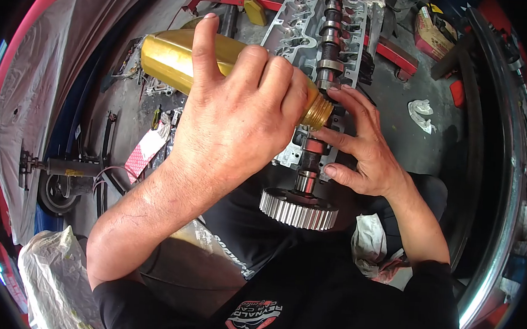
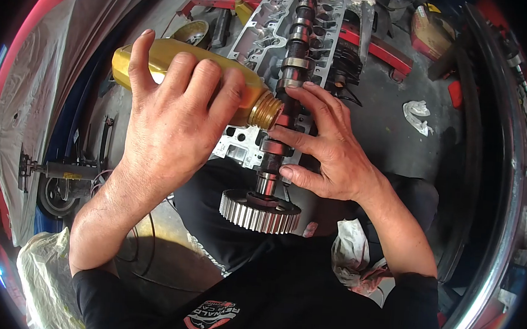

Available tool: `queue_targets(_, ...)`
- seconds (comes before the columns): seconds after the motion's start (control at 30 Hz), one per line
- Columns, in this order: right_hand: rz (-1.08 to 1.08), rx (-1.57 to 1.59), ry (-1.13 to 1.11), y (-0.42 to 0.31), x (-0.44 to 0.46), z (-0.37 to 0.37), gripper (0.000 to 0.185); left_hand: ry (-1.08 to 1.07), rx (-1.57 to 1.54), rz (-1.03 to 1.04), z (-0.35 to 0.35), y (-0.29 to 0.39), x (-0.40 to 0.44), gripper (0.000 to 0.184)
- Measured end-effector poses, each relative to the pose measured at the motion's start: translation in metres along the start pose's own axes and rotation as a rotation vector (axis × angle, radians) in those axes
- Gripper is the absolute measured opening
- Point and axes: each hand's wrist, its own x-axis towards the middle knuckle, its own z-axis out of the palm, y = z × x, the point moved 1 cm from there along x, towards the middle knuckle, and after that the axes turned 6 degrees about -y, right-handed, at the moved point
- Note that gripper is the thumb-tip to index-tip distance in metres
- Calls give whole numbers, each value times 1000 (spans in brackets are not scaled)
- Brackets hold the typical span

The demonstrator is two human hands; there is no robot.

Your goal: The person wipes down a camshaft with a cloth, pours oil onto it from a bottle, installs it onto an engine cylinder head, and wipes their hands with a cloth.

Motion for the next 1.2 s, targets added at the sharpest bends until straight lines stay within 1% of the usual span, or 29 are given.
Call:
queue_targets(0.43, 1, -19, 10, 0, -2, -2, 50, 33, 72, 18, 4, 3, 0, 35)
queue_targets(0.6, -2, -49, 3, -1, 2, -5, 46, 21, 87, 13, 2, 4, 0, 35)
queue_targets(0.83, 3, -36, -6, -3, 5, -3, 48, 3, 64, 6, -2, -3, 2, 36)
queue_targets(0.9, 1, 8, 29, -5, 3, -2, 49, -4, 56, 12, -4, -3, 3, 37)
queue_targets(1.2, 19, -8, 50, -9, 1, 2, 50, -29, 87, 43, 0, 5, 4, 39)
